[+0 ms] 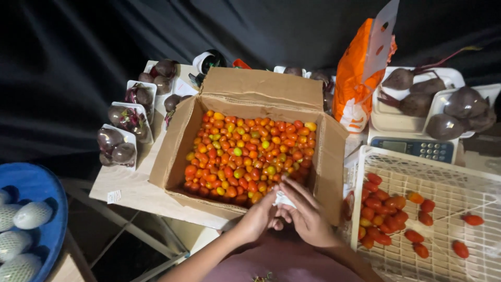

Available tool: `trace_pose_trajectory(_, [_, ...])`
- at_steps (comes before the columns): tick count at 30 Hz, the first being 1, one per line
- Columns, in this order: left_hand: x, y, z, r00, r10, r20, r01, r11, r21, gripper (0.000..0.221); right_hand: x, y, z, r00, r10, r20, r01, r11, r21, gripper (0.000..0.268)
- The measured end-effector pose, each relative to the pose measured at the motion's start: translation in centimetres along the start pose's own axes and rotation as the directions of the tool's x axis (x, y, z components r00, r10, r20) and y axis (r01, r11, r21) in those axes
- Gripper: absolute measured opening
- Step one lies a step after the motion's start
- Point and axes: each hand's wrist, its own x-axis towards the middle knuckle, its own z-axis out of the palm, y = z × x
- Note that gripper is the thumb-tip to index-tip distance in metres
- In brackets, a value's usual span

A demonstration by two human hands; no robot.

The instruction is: Wiping individual cherry tomatoes with a cloth and transferring them from a cardboard box to a plastic crate.

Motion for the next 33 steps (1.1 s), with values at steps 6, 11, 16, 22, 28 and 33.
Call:
trace_pose_trajectory(6, [-1.1,0.3,1.1,0.996,0.051,0.077,-0.061,0.988,0.143,0.064,0.0,-0.9,-0.7,0.990,0.102,-0.092,-0.100,0.995,0.028,0.040])
trace_pose_trajectory(11, [-1.7,0.7,1.3,0.990,0.028,0.139,-0.052,0.984,0.170,0.062,-2.2,1.0,0.4,0.900,0.377,-0.217,-0.357,0.926,0.126,0.035])
trace_pose_trajectory(16, [-2.2,1.0,1.4,0.959,0.027,0.282,-0.036,0.999,0.028,0.076,-0.7,0.0,-0.3,0.911,0.359,-0.204,-0.354,0.933,0.063,0.031])
trace_pose_trajectory(22, [-1.4,1.1,0.9,0.994,0.103,0.022,-0.104,0.992,0.068,0.057,0.1,1.3,-0.3,0.830,0.555,0.047,-0.510,0.722,0.468,0.025])
trace_pose_trajectory(28, [-2.5,3.1,1.2,0.979,0.147,0.140,-0.193,0.889,0.414,0.060,0.1,1.8,0.0,0.791,0.611,0.013,-0.458,0.579,0.674,0.017])
trace_pose_trajectory(33, [-0.4,1.0,0.5,0.980,0.112,0.164,-0.152,0.954,0.260,0.065,0.2,2.5,0.7,0.712,0.692,-0.122,-0.564,0.666,0.488,0.029])
